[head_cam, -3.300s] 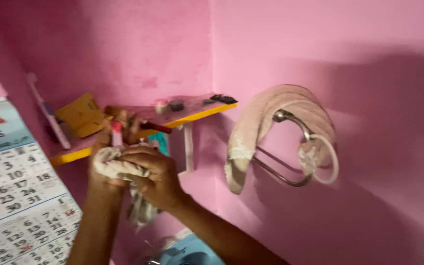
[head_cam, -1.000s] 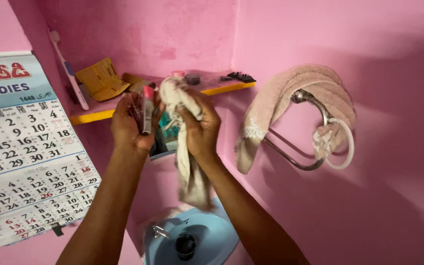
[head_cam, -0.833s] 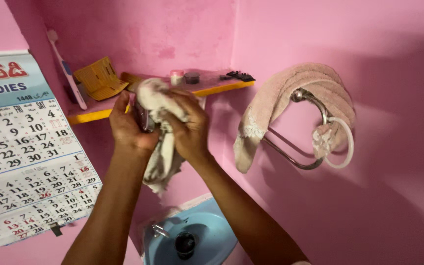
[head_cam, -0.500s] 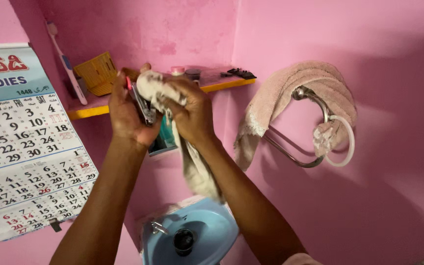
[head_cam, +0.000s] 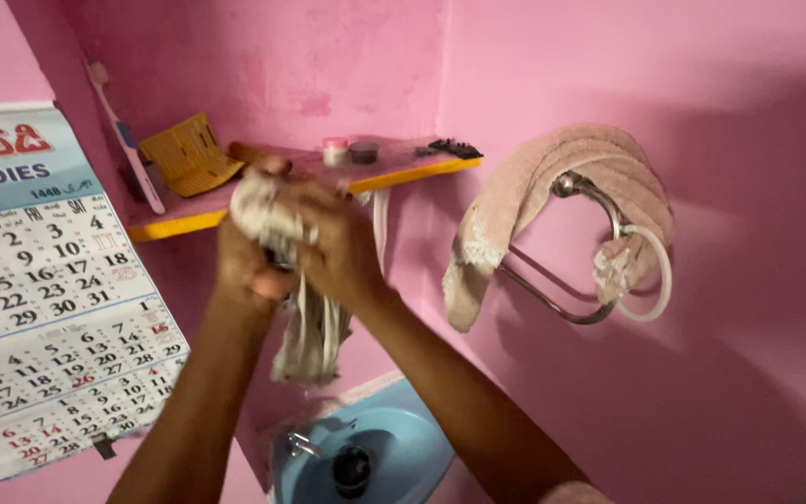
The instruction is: The person wipes a yellow shelf in a bathroom using a cloth. They pick up and wipe various items, including bottles, a toothbrush, and a small brush, before placing them back on the shelf.
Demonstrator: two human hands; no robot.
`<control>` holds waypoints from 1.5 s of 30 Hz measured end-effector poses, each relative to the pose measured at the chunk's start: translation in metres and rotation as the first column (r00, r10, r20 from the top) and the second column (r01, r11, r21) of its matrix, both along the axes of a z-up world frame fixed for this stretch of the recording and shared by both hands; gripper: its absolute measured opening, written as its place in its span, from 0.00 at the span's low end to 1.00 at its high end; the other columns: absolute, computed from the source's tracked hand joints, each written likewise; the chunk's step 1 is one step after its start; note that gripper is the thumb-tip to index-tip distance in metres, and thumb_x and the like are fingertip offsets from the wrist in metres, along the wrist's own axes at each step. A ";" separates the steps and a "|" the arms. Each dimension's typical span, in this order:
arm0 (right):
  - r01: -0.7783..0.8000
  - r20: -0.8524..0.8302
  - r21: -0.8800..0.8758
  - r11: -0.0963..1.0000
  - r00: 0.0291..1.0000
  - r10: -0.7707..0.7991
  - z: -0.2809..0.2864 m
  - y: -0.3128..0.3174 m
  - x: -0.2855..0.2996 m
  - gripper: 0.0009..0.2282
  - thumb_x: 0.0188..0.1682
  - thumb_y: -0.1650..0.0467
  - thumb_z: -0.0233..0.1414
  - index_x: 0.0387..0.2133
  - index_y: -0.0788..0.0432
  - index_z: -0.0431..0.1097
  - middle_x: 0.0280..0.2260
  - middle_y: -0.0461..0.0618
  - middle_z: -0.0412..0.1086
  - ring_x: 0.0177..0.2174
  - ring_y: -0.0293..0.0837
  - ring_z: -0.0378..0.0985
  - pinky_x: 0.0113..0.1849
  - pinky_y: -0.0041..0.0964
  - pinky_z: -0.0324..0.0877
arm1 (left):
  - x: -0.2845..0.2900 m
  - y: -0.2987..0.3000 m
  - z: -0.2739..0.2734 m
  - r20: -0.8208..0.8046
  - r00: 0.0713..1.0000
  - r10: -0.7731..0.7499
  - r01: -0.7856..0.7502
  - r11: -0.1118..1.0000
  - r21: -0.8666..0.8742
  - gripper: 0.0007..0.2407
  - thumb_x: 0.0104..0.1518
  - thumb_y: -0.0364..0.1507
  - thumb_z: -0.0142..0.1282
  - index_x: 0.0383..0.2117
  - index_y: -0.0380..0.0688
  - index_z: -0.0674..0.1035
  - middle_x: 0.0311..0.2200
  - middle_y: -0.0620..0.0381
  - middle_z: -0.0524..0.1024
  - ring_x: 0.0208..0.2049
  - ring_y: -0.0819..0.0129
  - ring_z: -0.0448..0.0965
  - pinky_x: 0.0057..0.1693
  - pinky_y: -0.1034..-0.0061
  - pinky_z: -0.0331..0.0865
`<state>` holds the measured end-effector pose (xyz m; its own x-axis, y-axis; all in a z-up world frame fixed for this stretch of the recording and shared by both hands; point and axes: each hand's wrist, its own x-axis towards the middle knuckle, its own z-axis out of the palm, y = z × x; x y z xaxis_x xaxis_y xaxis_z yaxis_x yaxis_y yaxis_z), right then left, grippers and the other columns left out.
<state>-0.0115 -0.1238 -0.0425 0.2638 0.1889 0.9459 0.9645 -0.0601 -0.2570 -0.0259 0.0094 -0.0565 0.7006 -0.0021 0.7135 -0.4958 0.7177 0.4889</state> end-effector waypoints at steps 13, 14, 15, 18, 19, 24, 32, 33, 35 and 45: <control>0.037 -0.173 0.077 0.996 0.985 -0.023 0.017 0.019 0.019 0.13 0.46 0.76 0.59 0.45 0.54 0.78 0.46 0.47 0.80 0.45 0.46 0.85 0.47 0.37 0.80 | 0.027 0.003 0.003 -0.250 0.966 -0.070 0.035 0.989 -0.142 0.16 0.63 0.37 0.53 0.50 0.39 0.78 0.47 0.48 0.79 0.47 0.62 0.80 0.52 0.74 0.78; 0.011 -0.102 0.026 1.000 0.995 -0.008 0.009 0.020 0.012 0.14 0.45 0.76 0.60 0.45 0.55 0.77 0.47 0.49 0.79 0.47 0.47 0.83 0.48 0.38 0.78 | 0.024 0.011 0.002 -0.214 0.964 -0.161 0.129 0.979 -0.159 0.15 0.66 0.37 0.53 0.51 0.38 0.77 0.47 0.47 0.79 0.46 0.61 0.80 0.49 0.74 0.78; -0.005 -0.030 -0.030 1.000 1.000 0.005 -0.006 0.017 0.000 0.14 0.45 0.76 0.61 0.46 0.57 0.76 0.48 0.51 0.77 0.48 0.49 0.81 0.50 0.39 0.76 | 0.024 0.019 0.001 -0.174 0.951 -0.257 0.227 0.958 -0.175 0.14 0.68 0.36 0.53 0.51 0.38 0.77 0.47 0.45 0.79 0.45 0.60 0.81 0.47 0.73 0.79; -0.003 -0.025 -0.020 1.000 1.000 0.002 -0.003 0.019 0.008 0.16 0.42 0.75 0.64 0.46 0.59 0.75 0.48 0.53 0.76 0.48 0.49 0.80 0.49 0.41 0.75 | 0.025 0.039 -0.001 -0.040 0.869 -0.493 0.480 0.859 -0.176 0.12 0.75 0.33 0.52 0.53 0.35 0.76 0.48 0.41 0.80 0.42 0.57 0.82 0.39 0.72 0.80; 0.020 -0.069 0.001 1.000 0.997 -0.020 -0.002 0.019 0.015 0.17 0.42 0.75 0.65 0.46 0.60 0.75 0.47 0.54 0.76 0.47 0.49 0.80 0.48 0.40 0.75 | 0.031 0.031 -0.009 -0.160 0.918 -0.363 0.325 0.919 -0.225 0.13 0.72 0.35 0.52 0.54 0.37 0.76 0.48 0.44 0.80 0.43 0.58 0.83 0.43 0.70 0.81; -0.031 -0.162 0.036 0.999 0.986 0.037 -0.031 0.028 0.007 0.14 0.45 0.74 0.62 0.45 0.59 0.75 0.48 0.53 0.77 0.49 0.47 0.80 0.50 0.39 0.75 | 0.041 0.044 -0.001 -0.002 0.949 -0.316 0.316 0.949 -0.010 0.12 0.65 0.37 0.54 0.48 0.46 0.77 0.43 0.49 0.81 0.39 0.60 0.84 0.44 0.64 0.80; -0.137 -0.318 0.330 0.934 0.916 0.246 -0.003 0.043 0.031 0.11 0.50 0.73 0.60 0.46 0.61 0.75 0.44 0.54 0.78 0.45 0.44 0.81 0.48 0.37 0.75 | 0.034 0.017 0.004 -0.329 0.942 0.061 -0.109 0.986 -0.129 0.12 0.70 0.36 0.43 0.47 0.44 0.77 0.38 0.54 0.81 0.38 0.64 0.83 0.47 0.70 0.80; -0.185 -0.278 0.280 0.942 0.924 0.264 -0.016 0.042 0.019 0.12 0.49 0.73 0.61 0.46 0.61 0.74 0.45 0.53 0.77 0.47 0.43 0.80 0.49 0.37 0.74 | 0.030 0.023 0.005 -0.219 0.974 0.054 -0.073 0.994 -0.077 0.12 0.71 0.36 0.43 0.47 0.44 0.77 0.37 0.53 0.80 0.38 0.63 0.82 0.47 0.69 0.80; -0.214 -0.235 0.195 0.957 0.937 0.257 -0.022 0.040 0.015 0.13 0.48 0.73 0.61 0.46 0.61 0.74 0.47 0.52 0.76 0.48 0.42 0.79 0.49 0.36 0.74 | 0.026 0.029 0.005 -0.244 0.969 0.044 -0.076 0.990 -0.123 0.13 0.72 0.39 0.42 0.47 0.45 0.77 0.39 0.53 0.81 0.40 0.63 0.82 0.47 0.70 0.78; -0.278 -0.147 0.643 0.714 0.870 0.471 -0.001 -0.004 0.051 0.10 0.53 0.77 0.58 0.47 0.65 0.75 0.43 0.53 0.77 0.44 0.45 0.78 0.49 0.38 0.73 | 0.028 0.007 -0.007 -0.387 0.922 0.016 -0.103 0.974 -0.204 0.11 0.72 0.39 0.57 0.46 0.44 0.80 0.39 0.57 0.80 0.38 0.70 0.81 0.44 0.78 0.76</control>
<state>0.0399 -0.1275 -0.0436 0.5624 -0.2315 0.7938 0.7512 0.5442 -0.3735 0.0025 0.0164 -0.0637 0.9127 0.1720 0.3707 -0.3482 0.8022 0.4850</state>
